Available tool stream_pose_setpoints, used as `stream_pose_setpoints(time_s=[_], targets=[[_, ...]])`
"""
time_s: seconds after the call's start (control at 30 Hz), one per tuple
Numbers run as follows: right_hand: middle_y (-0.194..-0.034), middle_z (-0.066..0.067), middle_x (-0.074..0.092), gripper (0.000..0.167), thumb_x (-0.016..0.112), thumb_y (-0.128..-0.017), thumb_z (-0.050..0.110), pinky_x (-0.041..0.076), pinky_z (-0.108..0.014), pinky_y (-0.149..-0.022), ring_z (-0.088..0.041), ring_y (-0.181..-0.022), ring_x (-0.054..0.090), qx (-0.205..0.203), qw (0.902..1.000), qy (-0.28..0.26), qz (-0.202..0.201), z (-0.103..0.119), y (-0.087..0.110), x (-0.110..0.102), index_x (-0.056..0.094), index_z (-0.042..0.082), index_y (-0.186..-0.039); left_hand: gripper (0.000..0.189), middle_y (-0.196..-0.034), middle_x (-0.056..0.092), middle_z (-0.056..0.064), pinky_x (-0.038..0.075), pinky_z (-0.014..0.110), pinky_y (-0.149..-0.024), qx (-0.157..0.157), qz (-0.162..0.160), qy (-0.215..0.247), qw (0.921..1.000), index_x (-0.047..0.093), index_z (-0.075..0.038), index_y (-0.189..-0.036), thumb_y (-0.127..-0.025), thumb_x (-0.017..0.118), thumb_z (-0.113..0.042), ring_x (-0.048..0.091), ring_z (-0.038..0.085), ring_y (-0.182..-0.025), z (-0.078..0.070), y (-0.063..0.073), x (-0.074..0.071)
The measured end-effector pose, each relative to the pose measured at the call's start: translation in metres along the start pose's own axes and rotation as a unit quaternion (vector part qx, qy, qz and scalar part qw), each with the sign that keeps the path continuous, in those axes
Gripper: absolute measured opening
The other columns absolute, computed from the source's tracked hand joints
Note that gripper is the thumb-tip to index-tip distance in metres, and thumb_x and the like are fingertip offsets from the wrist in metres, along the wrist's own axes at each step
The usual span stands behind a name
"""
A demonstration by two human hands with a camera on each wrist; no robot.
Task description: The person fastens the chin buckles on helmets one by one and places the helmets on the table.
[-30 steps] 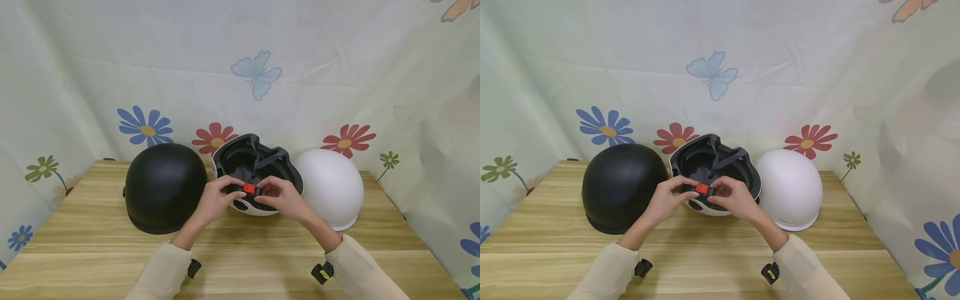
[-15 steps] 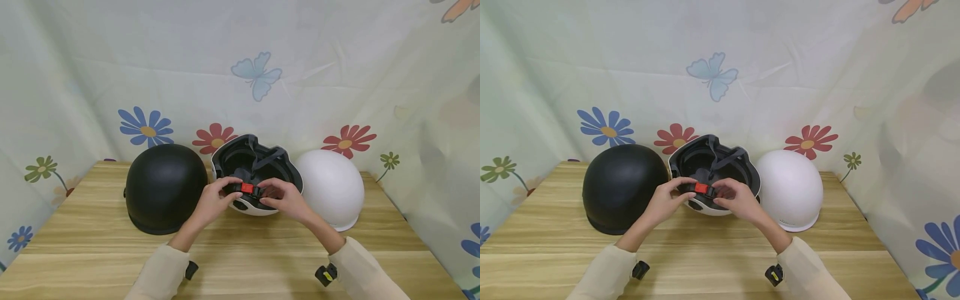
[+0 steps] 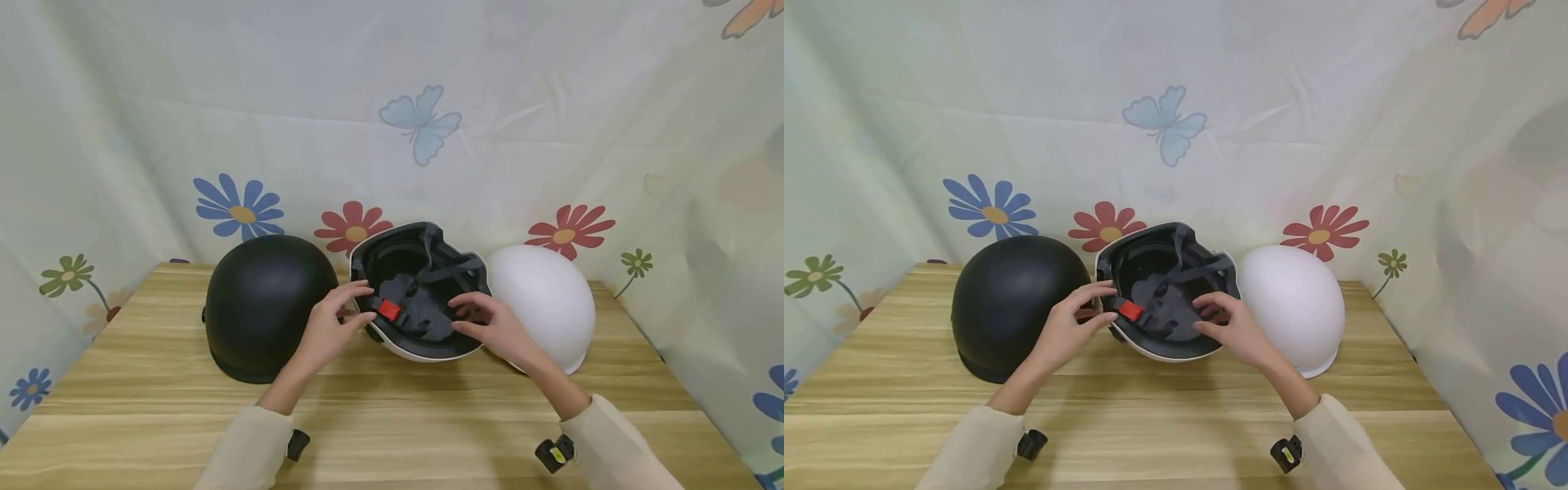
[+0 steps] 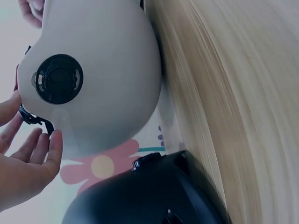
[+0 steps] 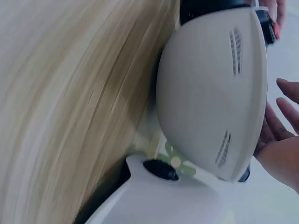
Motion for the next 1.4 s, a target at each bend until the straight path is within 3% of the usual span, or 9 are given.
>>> stream_pose_setpoints(time_s=[0.3,0.5,1.0,1.2,1.4], targets=[[-0.103,-0.018,0.057,0.032,0.066,-0.083,0.007,0.05,-0.025,-0.069,-0.027,-0.087,0.058,0.057,0.9977,0.023,-0.027,-0.012,0.008,-0.028,0.058,-0.001,-0.113,0.034,-0.113,0.058,0.012,0.049,0.04,-0.082,-0.021,0.005,0.006,0.9998,0.061,-0.004,-0.116,-0.083,0.067,-0.006,0.056,0.026,-0.101,0.008,-0.001,-0.009],[-0.103,-0.018,0.056,0.034,0.068,-0.081,0.004,0.049,-0.021,-0.072,-0.027,-0.089,0.056,0.057,0.9961,0.049,-0.046,-0.018,0.01,-0.04,0.057,-0.003,-0.113,0.034,-0.112,0.06,0.013,0.05,0.037,-0.081,-0.023,0.004,0.002,0.9997,0.06,-0.004,-0.116,-0.083,0.066,-0.006,0.058,0.026,-0.101,0.015,-0.003,-0.013],[-0.106,-0.018,0.053,0.036,0.066,-0.081,-0.001,0.049,-0.022,-0.073,-0.023,-0.086,0.056,0.049,0.9976,0.033,-0.036,-0.021,0.012,-0.041,0.054,-0.004,-0.115,0.033,-0.108,0.063,0.014,0.049,0.04,-0.082,-0.026,0.001,-0.004,0.9997,0.06,-0.005,-0.116,-0.084,0.066,-0.007,0.059,0.024,-0.1,0.021,-0.003,-0.018],[-0.119,-0.021,0.045,0.045,0.067,-0.082,0.002,0.048,-0.021,-0.074,-0.028,-0.091,0.056,0.055,0.9962,0.045,-0.05,-0.022,0.011,-0.044,0.05,-0.001,-0.123,0.033,-0.109,0.062,0.014,0.049,0.041,-0.083,-0.029,0.005,0.001,0.9996,0.06,-0.004,-0.117,-0.084,0.064,-0.005,0.059,0.025,-0.099,0.022,-0.003,-0.019],[-0.123,-0.021,0.044,0.052,0.064,-0.083,0.002,0.048,-0.021,-0.076,-0.035,-0.102,0.054,0.066,0.9973,0.01,-0.031,-0.025,0.008,-0.042,0.043,0.003,-0.131,0.033,-0.112,0.061,0.014,0.048,0.041,-0.083,-0.031,0.007,0.005,0.9995,0.06,-0.005,-0.118,-0.085,0.064,-0.005,0.059,0.025,-0.101,0.023,-0.003,-0.019]])
Point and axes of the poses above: each hand's wrist, its own y-axis away from the middle knuckle, its own x-axis out of the palm, z = x × y, the point moved 6 cm from there along -y, towards the middle knuckle
